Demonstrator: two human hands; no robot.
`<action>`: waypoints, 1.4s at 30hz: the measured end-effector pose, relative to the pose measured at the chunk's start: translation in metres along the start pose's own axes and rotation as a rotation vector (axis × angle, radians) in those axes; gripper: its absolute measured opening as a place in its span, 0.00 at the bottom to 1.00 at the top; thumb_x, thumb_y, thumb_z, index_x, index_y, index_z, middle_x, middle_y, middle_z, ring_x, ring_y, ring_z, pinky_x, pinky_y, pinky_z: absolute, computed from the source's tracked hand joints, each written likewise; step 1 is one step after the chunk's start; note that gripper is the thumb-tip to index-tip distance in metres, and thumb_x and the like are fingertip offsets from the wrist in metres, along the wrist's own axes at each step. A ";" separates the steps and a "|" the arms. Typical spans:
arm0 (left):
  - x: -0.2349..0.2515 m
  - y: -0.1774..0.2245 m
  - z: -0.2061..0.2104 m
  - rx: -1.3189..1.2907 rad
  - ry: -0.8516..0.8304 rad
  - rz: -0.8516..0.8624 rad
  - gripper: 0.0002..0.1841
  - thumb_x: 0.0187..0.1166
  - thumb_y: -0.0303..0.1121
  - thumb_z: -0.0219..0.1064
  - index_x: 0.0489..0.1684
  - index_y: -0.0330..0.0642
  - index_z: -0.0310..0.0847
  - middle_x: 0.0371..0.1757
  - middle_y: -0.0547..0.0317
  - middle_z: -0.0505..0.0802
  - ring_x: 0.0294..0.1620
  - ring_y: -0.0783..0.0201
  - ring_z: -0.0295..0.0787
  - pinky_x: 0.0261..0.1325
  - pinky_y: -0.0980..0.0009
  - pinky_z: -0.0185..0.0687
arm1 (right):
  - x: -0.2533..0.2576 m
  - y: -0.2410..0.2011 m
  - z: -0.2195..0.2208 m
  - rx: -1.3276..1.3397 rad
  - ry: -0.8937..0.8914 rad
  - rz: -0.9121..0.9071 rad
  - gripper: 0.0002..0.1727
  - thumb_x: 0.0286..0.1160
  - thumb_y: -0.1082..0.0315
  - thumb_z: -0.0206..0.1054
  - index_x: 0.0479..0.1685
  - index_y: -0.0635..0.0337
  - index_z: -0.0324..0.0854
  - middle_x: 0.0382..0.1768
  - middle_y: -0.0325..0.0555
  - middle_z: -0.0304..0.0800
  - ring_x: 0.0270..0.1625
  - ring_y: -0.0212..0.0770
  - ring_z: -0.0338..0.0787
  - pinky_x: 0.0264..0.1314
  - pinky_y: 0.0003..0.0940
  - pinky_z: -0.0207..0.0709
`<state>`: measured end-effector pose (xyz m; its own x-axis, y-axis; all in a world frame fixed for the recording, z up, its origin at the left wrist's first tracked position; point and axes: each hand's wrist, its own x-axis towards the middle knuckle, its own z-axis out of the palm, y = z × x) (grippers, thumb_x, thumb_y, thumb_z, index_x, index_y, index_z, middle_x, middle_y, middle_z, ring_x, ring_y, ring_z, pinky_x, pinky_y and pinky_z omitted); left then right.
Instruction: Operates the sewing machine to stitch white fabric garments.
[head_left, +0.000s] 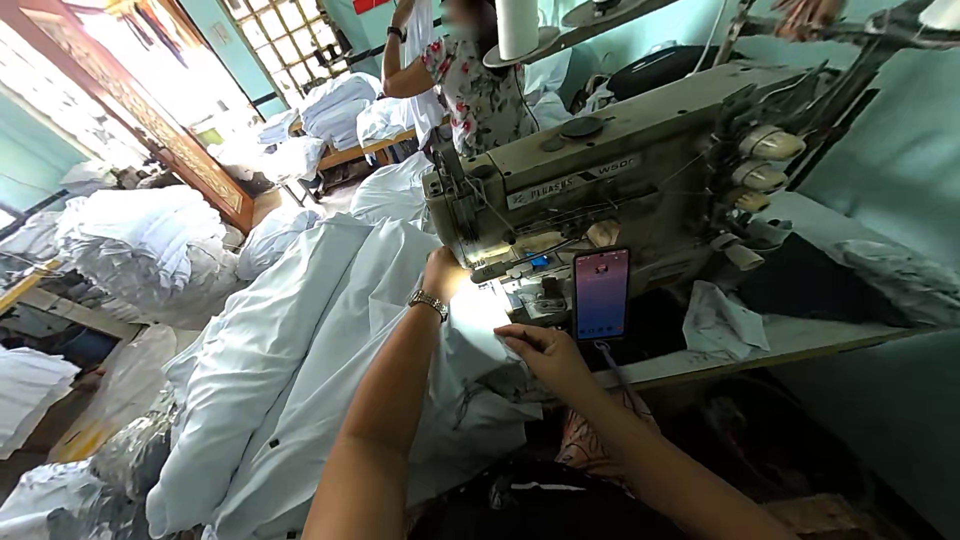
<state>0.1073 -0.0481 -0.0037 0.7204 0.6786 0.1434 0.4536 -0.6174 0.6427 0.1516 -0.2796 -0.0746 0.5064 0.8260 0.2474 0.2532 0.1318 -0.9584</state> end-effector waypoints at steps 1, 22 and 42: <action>0.001 -0.002 0.003 -0.019 0.034 -0.003 0.17 0.70 0.34 0.78 0.51 0.30 0.87 0.52 0.38 0.92 0.60 0.45 0.88 0.67 0.43 0.79 | 0.002 0.002 0.002 -0.001 0.018 -0.003 0.14 0.85 0.64 0.63 0.58 0.57 0.91 0.48 0.38 0.96 0.40 0.21 0.90 0.44 0.20 0.83; 0.005 0.006 0.007 -0.003 0.091 -0.006 0.20 0.71 0.37 0.79 0.55 0.32 0.86 0.54 0.39 0.93 0.62 0.45 0.89 0.70 0.44 0.79 | 0.014 0.005 0.011 0.022 0.032 0.036 0.14 0.86 0.66 0.61 0.57 0.57 0.91 0.49 0.37 0.95 0.39 0.21 0.89 0.42 0.20 0.82; -0.096 -0.061 -0.025 -0.111 0.539 0.041 0.22 0.94 0.42 0.48 0.48 0.31 0.82 0.33 0.52 0.86 0.35 0.64 0.85 0.46 0.61 0.83 | 0.008 0.022 0.019 0.180 0.066 -0.020 0.15 0.83 0.70 0.62 0.63 0.61 0.86 0.45 0.39 0.92 0.29 0.21 0.82 0.29 0.18 0.77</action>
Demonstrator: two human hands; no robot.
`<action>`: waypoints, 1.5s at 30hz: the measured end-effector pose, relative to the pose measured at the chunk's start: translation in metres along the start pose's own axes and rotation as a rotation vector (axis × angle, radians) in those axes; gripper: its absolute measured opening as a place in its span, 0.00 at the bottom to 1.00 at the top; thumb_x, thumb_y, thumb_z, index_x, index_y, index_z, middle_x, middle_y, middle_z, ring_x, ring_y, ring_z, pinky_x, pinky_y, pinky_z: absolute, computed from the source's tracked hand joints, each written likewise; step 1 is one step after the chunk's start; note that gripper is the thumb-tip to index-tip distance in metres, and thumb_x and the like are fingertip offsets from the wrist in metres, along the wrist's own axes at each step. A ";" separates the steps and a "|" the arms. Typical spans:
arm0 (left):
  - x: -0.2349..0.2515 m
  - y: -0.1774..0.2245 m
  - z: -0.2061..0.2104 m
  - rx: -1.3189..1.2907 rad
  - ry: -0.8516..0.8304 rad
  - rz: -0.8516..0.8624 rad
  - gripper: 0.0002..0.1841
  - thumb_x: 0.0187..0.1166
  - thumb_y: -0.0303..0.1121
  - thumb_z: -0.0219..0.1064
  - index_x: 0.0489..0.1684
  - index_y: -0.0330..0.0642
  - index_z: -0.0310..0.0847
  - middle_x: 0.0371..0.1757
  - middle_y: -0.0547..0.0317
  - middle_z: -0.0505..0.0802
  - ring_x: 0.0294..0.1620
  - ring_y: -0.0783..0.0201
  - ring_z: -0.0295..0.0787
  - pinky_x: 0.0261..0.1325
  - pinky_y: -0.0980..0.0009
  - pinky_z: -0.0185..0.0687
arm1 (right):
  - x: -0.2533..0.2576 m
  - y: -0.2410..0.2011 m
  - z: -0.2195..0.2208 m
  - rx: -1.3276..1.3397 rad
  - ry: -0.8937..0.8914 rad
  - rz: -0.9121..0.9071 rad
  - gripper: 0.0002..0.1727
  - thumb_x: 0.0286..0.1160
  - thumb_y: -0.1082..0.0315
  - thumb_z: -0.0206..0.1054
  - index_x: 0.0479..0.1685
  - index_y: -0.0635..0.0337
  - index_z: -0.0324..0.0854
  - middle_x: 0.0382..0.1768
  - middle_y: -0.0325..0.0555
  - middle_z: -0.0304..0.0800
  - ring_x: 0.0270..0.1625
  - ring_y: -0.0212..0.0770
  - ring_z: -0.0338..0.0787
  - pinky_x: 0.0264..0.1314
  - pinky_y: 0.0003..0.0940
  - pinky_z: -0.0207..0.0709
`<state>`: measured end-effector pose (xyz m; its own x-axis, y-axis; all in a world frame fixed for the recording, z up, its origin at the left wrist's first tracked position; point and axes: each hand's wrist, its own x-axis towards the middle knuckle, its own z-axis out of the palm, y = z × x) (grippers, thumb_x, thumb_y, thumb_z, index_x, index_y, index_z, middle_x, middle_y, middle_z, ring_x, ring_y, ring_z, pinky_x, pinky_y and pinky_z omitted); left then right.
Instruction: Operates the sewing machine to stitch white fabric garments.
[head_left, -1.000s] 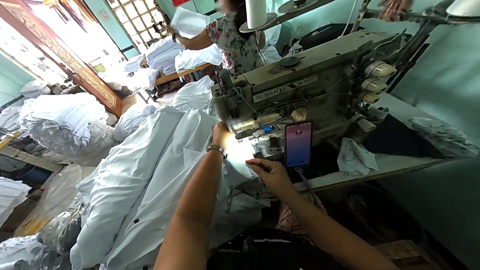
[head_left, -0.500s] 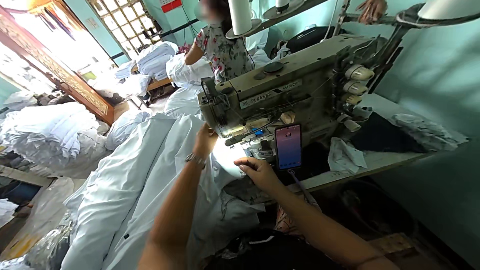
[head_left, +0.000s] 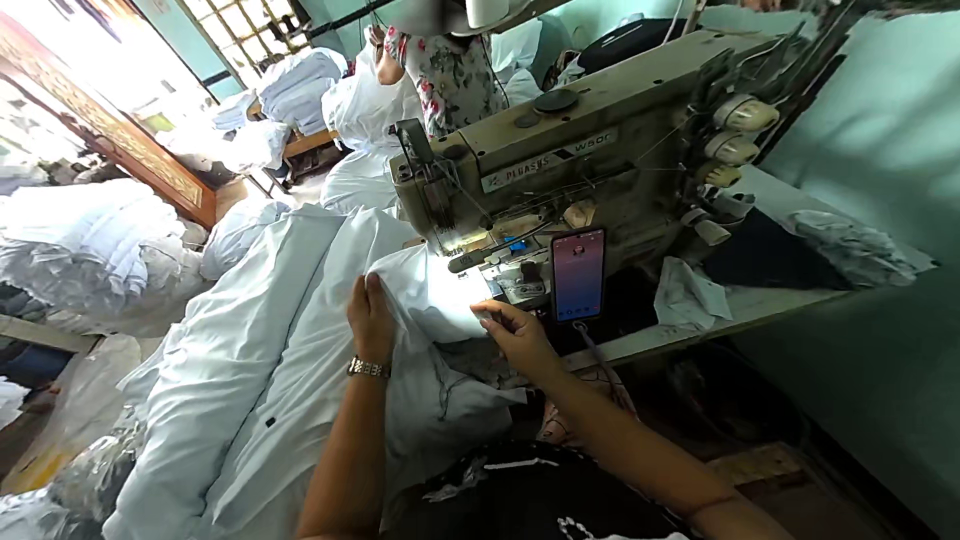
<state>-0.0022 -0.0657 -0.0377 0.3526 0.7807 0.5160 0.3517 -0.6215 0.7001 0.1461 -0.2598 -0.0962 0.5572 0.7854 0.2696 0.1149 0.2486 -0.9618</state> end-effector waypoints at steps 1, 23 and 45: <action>-0.004 -0.008 0.009 -0.030 -0.014 -0.022 0.23 0.94 0.43 0.48 0.49 0.31 0.83 0.34 0.51 0.88 0.37 0.64 0.86 0.49 0.60 0.84 | 0.000 0.003 0.000 -0.008 0.012 -0.021 0.15 0.83 0.71 0.61 0.63 0.61 0.87 0.48 0.40 0.93 0.31 0.21 0.83 0.31 0.18 0.78; 0.019 0.039 -0.002 0.261 -0.528 0.711 0.13 0.81 0.24 0.62 0.56 0.40 0.91 0.65 0.51 0.91 0.66 0.53 0.89 0.69 0.52 0.84 | 0.004 -0.010 -0.018 -0.298 0.210 -0.330 0.14 0.83 0.67 0.60 0.53 0.58 0.92 0.42 0.43 0.89 0.38 0.26 0.83 0.42 0.22 0.80; 0.045 0.079 -0.022 0.471 -1.048 0.531 0.13 0.72 0.27 0.68 0.53 0.40 0.87 0.49 0.49 0.86 0.42 0.56 0.87 0.47 0.56 0.87 | 0.053 -0.032 -0.009 -0.448 -0.090 -0.125 0.19 0.74 0.76 0.55 0.46 0.56 0.93 0.46 0.40 0.97 0.50 0.32 0.92 0.56 0.38 0.84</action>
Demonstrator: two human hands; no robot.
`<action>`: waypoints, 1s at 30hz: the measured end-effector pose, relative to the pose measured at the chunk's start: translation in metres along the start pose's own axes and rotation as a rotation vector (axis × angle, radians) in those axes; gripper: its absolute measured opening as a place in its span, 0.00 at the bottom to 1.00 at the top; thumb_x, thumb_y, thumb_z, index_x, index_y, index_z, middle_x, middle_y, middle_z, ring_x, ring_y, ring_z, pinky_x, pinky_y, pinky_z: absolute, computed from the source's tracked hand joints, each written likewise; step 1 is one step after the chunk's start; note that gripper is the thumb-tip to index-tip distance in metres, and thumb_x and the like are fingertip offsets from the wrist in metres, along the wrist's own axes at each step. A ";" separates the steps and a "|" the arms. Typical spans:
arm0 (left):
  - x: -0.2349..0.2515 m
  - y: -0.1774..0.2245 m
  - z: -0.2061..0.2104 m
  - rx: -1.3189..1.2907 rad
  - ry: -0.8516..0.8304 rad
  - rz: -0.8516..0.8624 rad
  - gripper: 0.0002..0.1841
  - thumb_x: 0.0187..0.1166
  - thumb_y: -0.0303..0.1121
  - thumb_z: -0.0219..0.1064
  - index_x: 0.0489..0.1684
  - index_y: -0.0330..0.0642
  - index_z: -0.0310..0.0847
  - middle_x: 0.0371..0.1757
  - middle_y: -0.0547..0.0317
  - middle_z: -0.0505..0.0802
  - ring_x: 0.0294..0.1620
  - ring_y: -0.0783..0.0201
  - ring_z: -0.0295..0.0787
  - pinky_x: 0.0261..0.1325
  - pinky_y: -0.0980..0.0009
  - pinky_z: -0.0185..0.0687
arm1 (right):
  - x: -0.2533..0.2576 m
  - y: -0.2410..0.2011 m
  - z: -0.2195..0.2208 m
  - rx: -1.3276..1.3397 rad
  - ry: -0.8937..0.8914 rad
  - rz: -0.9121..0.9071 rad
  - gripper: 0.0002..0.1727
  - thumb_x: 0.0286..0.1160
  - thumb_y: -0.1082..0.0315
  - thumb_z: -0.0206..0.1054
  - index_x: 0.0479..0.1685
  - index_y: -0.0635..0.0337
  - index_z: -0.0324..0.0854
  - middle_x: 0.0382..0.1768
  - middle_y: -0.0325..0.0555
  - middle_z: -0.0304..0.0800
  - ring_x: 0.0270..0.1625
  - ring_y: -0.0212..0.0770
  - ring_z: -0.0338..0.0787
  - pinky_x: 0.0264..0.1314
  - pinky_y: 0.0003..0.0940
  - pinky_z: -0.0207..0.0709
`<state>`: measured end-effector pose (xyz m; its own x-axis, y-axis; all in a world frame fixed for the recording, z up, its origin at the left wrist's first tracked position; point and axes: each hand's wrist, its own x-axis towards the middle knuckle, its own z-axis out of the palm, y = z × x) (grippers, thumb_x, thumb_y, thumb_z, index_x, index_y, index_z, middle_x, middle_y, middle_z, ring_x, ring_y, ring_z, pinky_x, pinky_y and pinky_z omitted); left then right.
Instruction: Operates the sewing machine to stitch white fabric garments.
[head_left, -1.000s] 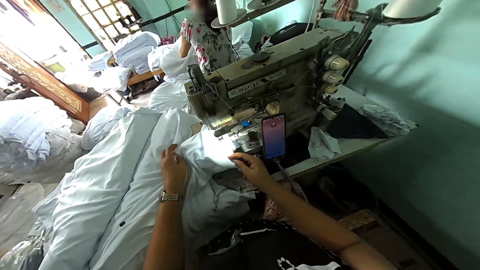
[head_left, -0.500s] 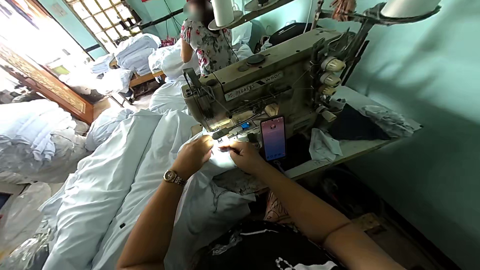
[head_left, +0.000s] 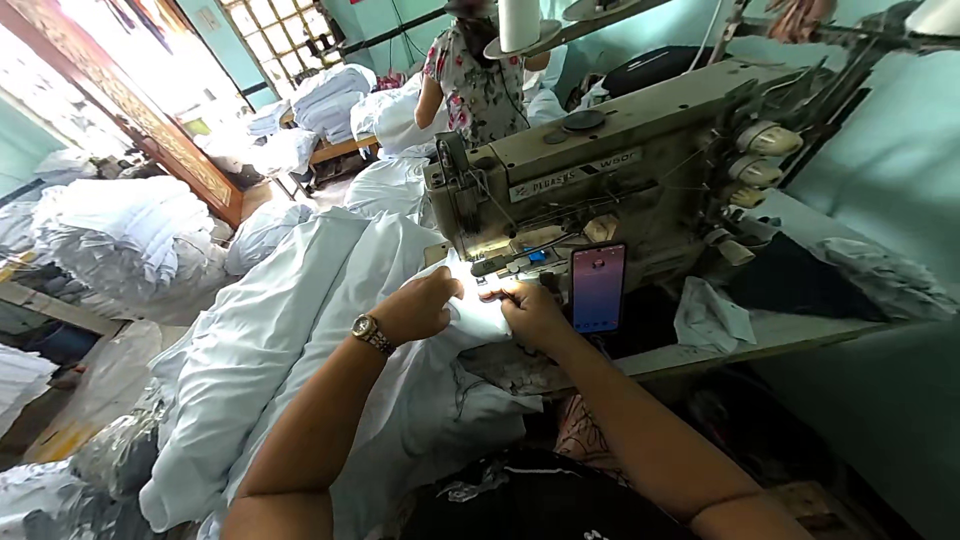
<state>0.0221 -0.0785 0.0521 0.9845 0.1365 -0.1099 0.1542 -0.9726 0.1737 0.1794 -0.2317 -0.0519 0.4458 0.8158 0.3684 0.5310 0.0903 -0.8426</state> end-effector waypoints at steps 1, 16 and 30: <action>-0.002 0.000 -0.005 -0.047 -0.046 0.023 0.11 0.73 0.29 0.68 0.50 0.39 0.88 0.47 0.50 0.85 0.40 0.58 0.85 0.46 0.59 0.85 | 0.000 0.000 -0.001 0.002 -0.006 -0.001 0.18 0.74 0.76 0.55 0.46 0.56 0.93 0.46 0.40 0.97 0.50 0.32 0.92 0.57 0.37 0.84; -0.036 0.038 -0.026 0.251 0.847 0.117 0.02 0.70 0.26 0.66 0.30 0.37 0.81 0.27 0.52 0.85 0.27 0.54 0.85 0.27 0.58 0.79 | -0.010 -0.024 -0.016 0.039 -0.150 0.045 0.15 0.75 0.54 0.73 0.36 0.59 0.91 0.29 0.39 0.87 0.31 0.30 0.82 0.40 0.33 0.79; -0.036 0.039 -0.083 0.028 0.068 0.274 0.08 0.77 0.37 0.73 0.34 0.43 0.89 0.35 0.60 0.88 0.33 0.67 0.83 0.37 0.67 0.82 | -0.025 -0.010 -0.011 0.193 -0.156 -0.057 0.13 0.74 0.56 0.75 0.41 0.58 0.92 0.34 0.37 0.91 0.32 0.23 0.84 0.39 0.22 0.80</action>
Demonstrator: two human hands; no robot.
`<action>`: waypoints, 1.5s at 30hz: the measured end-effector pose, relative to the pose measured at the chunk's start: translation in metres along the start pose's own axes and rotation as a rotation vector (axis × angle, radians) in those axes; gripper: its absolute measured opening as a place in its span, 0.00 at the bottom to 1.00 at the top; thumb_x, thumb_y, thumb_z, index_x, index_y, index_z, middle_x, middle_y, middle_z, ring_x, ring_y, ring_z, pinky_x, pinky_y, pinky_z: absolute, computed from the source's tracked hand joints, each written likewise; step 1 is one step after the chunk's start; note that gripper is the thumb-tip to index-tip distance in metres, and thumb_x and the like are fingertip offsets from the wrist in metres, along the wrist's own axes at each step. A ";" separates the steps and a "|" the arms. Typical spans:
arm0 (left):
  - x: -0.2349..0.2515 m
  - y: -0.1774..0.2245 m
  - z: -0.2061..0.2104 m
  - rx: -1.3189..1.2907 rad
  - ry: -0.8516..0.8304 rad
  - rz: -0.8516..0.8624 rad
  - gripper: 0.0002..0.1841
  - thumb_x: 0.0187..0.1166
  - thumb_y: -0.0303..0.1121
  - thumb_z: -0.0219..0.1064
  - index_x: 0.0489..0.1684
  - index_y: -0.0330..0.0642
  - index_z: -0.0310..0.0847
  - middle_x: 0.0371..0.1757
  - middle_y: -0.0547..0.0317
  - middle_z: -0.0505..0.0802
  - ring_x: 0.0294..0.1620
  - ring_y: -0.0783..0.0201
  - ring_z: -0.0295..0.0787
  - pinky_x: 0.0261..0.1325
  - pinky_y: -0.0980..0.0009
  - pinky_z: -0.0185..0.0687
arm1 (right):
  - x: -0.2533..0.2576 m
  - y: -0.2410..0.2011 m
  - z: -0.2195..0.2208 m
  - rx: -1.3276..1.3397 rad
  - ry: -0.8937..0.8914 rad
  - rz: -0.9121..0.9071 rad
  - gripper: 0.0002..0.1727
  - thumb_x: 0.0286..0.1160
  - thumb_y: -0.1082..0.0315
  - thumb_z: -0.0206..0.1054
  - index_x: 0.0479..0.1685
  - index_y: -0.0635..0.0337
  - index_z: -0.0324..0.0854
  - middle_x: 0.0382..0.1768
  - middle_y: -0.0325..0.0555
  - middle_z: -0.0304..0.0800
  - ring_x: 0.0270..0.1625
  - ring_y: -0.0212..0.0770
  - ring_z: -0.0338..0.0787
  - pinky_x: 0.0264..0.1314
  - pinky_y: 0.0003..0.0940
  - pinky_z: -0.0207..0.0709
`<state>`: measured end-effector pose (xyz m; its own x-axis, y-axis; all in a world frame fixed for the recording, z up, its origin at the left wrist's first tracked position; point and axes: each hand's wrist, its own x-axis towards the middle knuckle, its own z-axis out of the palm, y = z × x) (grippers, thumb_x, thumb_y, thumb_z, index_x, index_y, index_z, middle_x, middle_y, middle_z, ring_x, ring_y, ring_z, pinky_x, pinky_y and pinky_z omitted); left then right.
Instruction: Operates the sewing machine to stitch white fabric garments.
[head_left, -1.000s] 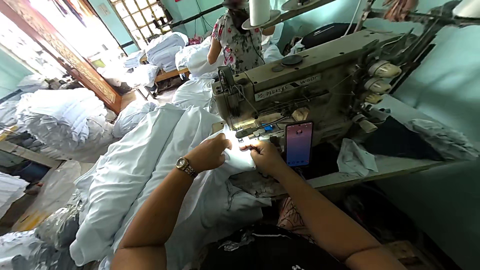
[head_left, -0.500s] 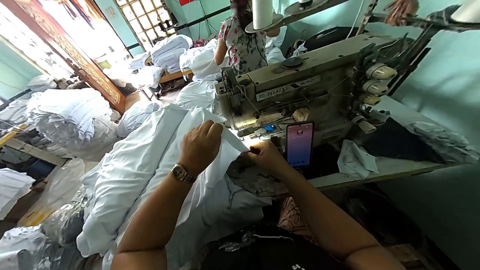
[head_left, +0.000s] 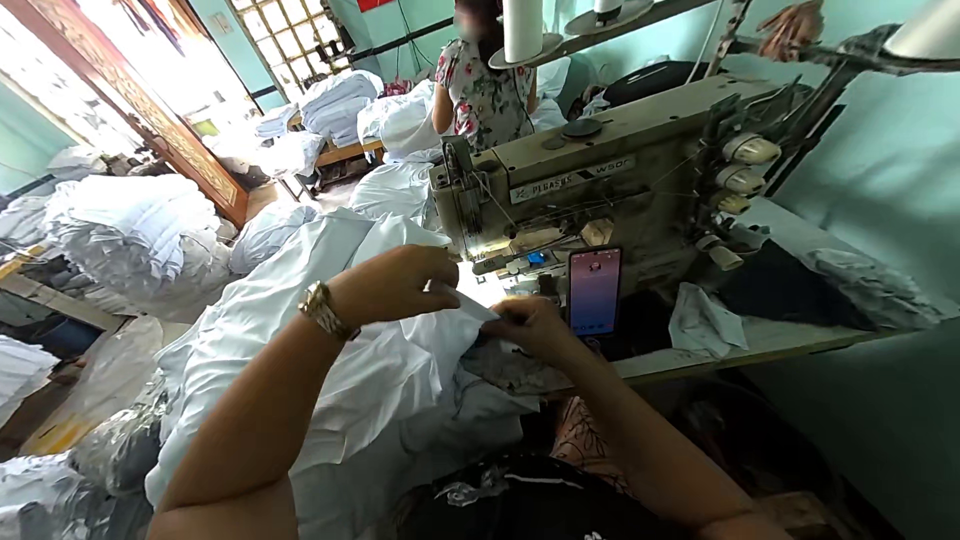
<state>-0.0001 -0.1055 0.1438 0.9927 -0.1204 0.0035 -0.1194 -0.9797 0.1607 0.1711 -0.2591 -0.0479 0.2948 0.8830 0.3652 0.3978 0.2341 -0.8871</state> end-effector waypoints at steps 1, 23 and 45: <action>-0.001 0.004 0.000 0.112 0.013 -0.077 0.07 0.77 0.38 0.74 0.39 0.45 0.91 0.38 0.59 0.89 0.38 0.62 0.88 0.43 0.60 0.86 | -0.001 0.002 0.002 0.034 -0.001 -0.017 0.13 0.74 0.58 0.75 0.42 0.59 0.91 0.35 0.36 0.91 0.32 0.22 0.84 0.37 0.19 0.80; 0.015 0.029 0.054 0.362 -0.175 -0.342 0.11 0.88 0.37 0.60 0.53 0.40 0.83 0.39 0.46 0.88 0.32 0.47 0.90 0.32 0.50 0.85 | -0.007 0.031 0.009 0.038 -0.044 -0.081 0.14 0.76 0.56 0.74 0.37 0.59 0.92 0.39 0.38 0.92 0.40 0.22 0.86 0.46 0.19 0.80; 0.016 0.040 0.057 0.239 -0.217 -0.312 0.15 0.87 0.40 0.61 0.42 0.36 0.86 0.52 0.42 0.87 0.39 0.46 0.90 0.38 0.48 0.86 | -0.007 0.018 0.007 0.040 -0.034 -0.001 0.09 0.73 0.60 0.75 0.38 0.57 0.93 0.36 0.35 0.92 0.35 0.20 0.85 0.40 0.17 0.79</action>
<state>0.0098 -0.1553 0.0943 0.9585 0.1806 -0.2206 0.1591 -0.9809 -0.1115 0.1703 -0.2584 -0.0688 0.2646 0.8958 0.3570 0.3627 0.2506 -0.8976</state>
